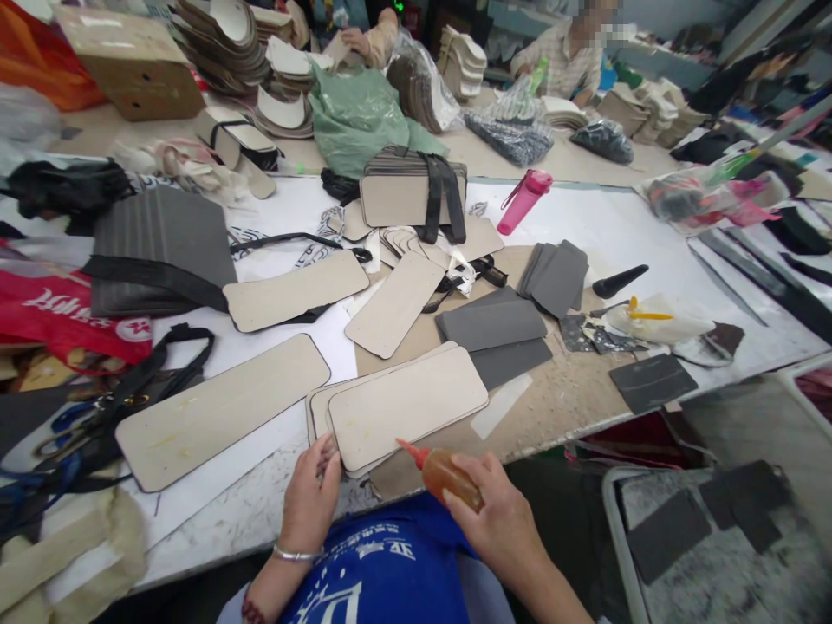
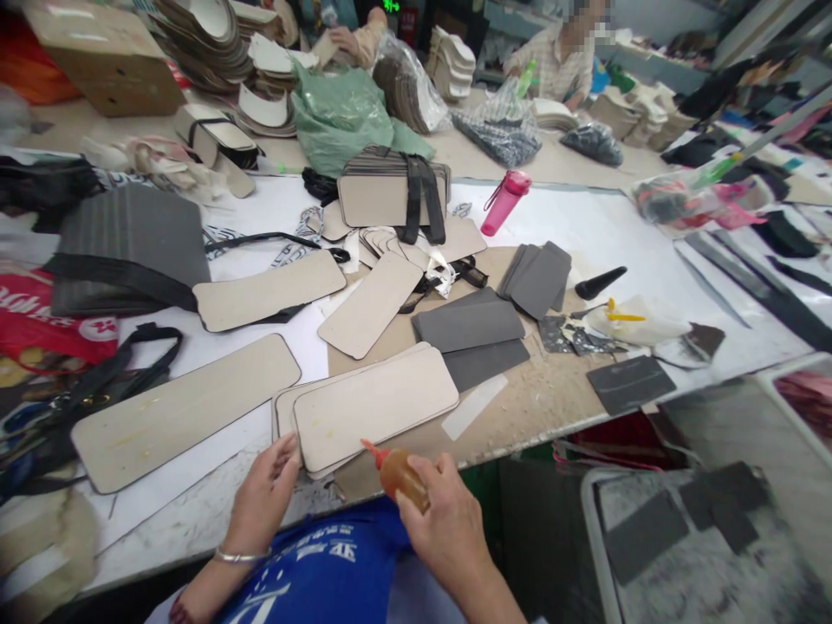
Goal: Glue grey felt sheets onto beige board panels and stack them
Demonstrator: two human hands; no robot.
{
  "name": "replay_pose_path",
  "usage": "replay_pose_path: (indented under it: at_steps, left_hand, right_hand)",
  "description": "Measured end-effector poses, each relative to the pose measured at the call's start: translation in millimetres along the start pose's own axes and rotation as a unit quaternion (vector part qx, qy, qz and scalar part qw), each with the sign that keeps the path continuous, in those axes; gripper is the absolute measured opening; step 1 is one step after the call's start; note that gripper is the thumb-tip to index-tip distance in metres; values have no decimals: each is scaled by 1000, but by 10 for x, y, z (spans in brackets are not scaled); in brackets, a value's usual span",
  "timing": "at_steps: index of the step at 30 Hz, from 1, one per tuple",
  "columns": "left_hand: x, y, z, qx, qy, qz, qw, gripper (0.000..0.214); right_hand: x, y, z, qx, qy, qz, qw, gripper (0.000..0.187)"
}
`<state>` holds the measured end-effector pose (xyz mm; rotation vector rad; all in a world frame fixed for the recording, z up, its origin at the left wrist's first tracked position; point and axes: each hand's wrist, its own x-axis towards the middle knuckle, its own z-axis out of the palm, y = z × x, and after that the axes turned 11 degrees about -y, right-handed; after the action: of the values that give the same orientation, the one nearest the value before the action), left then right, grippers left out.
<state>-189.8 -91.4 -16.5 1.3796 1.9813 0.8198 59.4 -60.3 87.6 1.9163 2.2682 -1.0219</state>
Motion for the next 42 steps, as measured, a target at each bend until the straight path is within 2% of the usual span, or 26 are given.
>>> replay_pose_path:
  at_steps: [3,6,8,11,13,15,17,20,25,29,32,37,42]
  left_hand:
    - [25,-78,22,-66,-15,-63,996,31]
    - [74,-122,28,-108,-23,-79,991,29]
    - [121,-117,12,-112,-37,-94,989,30]
    - [191,-71,-40,-104,-64,-119,985,34]
    - [238,-36,-86,-105,-90,-128,982,38]
    - [298,-10,-135,-112,-126,-140,976,42]
    - [382,9,-181,-128,-162,-164,965,47]
    - [541,32,-229,-137,-198,-196,951,53]
    - [703,103,-263,-116,-180,-189,958,48]
    - [660,205,-265,-109,-93,-129,981,39]
    - [592,275,-225,-132,-40,-104,985,34]
    - [448,352,-152,-114,-65,-117,984,29]
    - [358,550,-210,-134,-84,-135,978,32]
  right_hand:
    - [27,104,19,103,55,15,993,33]
    - [152,242,31,248,103,72,961,42]
    - [245,278,85,391,90,108,910,51]
    - [358,222,210,594,45,110,795,57]
    - [420,139,288,677,36,94,729,53]
    - [474,48,350,716,46,73,692,47]
    - [516,-35,406,727,59,52,682,44]
    - [552,-119,493,723,71,31,687,41]
    - [582,-101,594,731,64,12,680,40]
    - [612,-2,591,746,40,-2,664,41]
    - [643,64,570,755,9,-14,656,39]
    - [708,130,534,758,-17,-22,652,42]
    - [663,262,396,762,-50,-50,643,47]
